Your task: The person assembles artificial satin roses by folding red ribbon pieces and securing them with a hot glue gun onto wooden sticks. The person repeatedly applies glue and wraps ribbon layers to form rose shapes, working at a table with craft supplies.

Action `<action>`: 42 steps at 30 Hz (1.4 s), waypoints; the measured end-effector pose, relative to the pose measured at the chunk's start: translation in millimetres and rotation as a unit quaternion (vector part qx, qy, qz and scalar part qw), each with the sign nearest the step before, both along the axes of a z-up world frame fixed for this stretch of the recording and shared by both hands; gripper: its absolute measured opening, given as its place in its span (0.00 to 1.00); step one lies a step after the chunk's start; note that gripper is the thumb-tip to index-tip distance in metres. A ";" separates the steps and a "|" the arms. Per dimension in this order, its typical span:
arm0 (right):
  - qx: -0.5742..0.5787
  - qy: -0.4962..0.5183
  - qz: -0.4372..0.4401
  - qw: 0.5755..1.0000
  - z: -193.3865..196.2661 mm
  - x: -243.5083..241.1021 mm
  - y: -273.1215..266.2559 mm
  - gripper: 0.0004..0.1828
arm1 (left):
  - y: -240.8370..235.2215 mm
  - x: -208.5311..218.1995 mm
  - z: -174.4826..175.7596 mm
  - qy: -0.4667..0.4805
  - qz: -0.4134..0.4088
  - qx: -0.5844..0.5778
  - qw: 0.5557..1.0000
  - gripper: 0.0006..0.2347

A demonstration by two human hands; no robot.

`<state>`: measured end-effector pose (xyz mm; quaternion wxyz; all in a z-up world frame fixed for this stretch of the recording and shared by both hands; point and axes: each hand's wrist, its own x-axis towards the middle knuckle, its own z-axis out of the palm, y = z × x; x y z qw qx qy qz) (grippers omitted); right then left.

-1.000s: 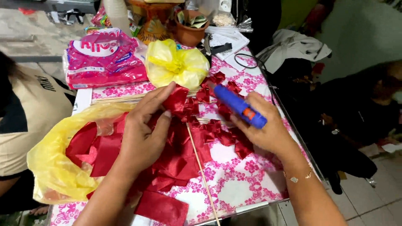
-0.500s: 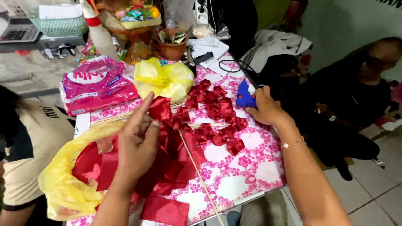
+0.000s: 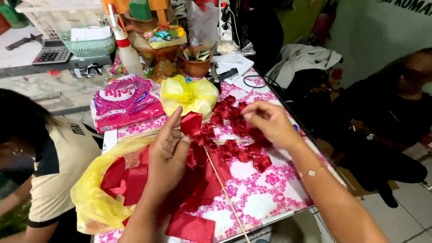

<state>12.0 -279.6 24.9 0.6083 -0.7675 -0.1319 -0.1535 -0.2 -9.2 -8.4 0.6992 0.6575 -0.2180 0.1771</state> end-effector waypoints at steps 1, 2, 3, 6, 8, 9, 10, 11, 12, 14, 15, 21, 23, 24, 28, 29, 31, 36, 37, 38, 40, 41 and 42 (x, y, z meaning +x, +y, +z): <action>0.002 -0.001 0.000 1.000 -5.0 -0.4 10.7 0.09 | 0.6 0.8 -0.7 -0.001 0.000 0.002 1.000 0.29; 0.027 0.010 0.047 0.998 -9.8 -0.4 21.1 0.09 | 0.8 2.0 -1.5 0.004 -0.005 -0.007 1.000 0.29; 0.052 0.021 0.094 0.994 -14.7 -0.3 31.6 0.10 | 1.2 3.5 -2.5 0.009 -0.009 -0.016 1.000 0.29; 0.118 0.019 0.159 0.980 -7.9 8.2 42.9 0.10 | 2.2 -5.4 16.0 0.057 -0.130 -0.105 0.984 0.32; 0.150 0.048 0.213 0.964 -6.9 12.6 38.6 0.10 | 7.4 -10.6 28.0 0.110 -0.220 -0.135 0.960 0.34; 0.182 0.076 0.265 0.944 -6.6 14.6 36.0 0.12 | 9.7 -13.3 34.0 0.162 -0.308 -0.164 0.923 0.36; 0.183 0.077 0.264 0.944 -12.6 11.9 38.0 0.12 | 8.0 -13.9 30.7 0.163 -0.309 -0.163 0.923 0.36; 0.208 0.090 0.313 0.922 -18.4 9.3 39.9 0.16 | 6.2 -14.6 27.6 0.169 -0.351 -0.183 0.902 0.34; 0.232 0.102 0.361 0.897 -23.9 7.3 42.0 0.20 | 4.6 -15.0 24.6 0.173 -0.392 -0.203 0.880 0.32; 0.250 0.106 0.384 0.883 -26.5 2.2 47.1 0.20 | 2.4 -15.1 22.1 0.201 -0.398 -0.205 0.872 0.31; 0.268 0.110 0.406 0.867 -28.5 -0.8 50.0 0.21 | 1.6 -16.2 20.2 0.228 -0.402 -0.208 0.862 0.31; 0.243 0.054 0.405 0.880 -22.4 -8.1 55.0 0.10 | 2.1 -15.3 14.6 0.224 -0.409 -0.218 0.857 0.29; 0.249 0.052 0.400 0.880 -21.9 -9.5 57.3 0.07 | 2.7 -14.8 14.4 0.226 -0.411 -0.216 0.856 0.29; 0.255 0.051 0.395 0.881 -22.1 -10.4 58.6 0.06 | 3.1 -14.7 14.2 0.229 -0.412 -0.215 0.855 0.29; 0.247 0.028 0.373 0.894 -20.9 -12.1 64.7 0.04 | 6.5 -13.0 12.7 0.255 -0.407 -0.223 0.849 0.29; 0.243 0.036 0.360 0.900 -20.5 -12.8 66.3 0.07 | 7.2 -12.8 11.7 0.256 -0.402 -0.220 0.851 0.29; 0.239 0.043 0.345 0.907 -20.1 -13.0 69.1 0.10 | 8.2 -12.8 11.6 0.256 -0.399 -0.216 0.853 0.29; 0.251 0.049 0.333 0.908 -23.6 -12.6 72.5 0.05 | 8.5 -12.9 11.6 0.254 -0.406 -0.216 0.851 0.28; 0.252 0.047 0.332 0.908 -20.9 -12.8 71.9 0.05 | 7.8 -12.1 12.9 0.255 -0.407 -0.214 0.850 0.28; 0.248 0.048 0.319 0.913 -18.8 -13.7 71.4 0.04 | 7.2 -12.2 13.4 0.252 -0.405 -0.225 0.850 0.28; 0.246 0.050 0.306 0.918 -16.7 -11.5 67.1 0.03 | 8.6 -10.4 15.4 0.251 -0.401 -0.236 0.849 0.28; 0.250 0.033 0.300 0.920 -16.3 -8.4 63.3 0.03 | 10.6 -8.2 17.1 0.266 -0.355 -0.198 0.874 0.24; 0.253 0.018 0.295 0.921 -15.5 -4.8 60.4 0.05 | 13.5 -6.1 19.3 0.280 -0.306 -0.160 0.896 0.21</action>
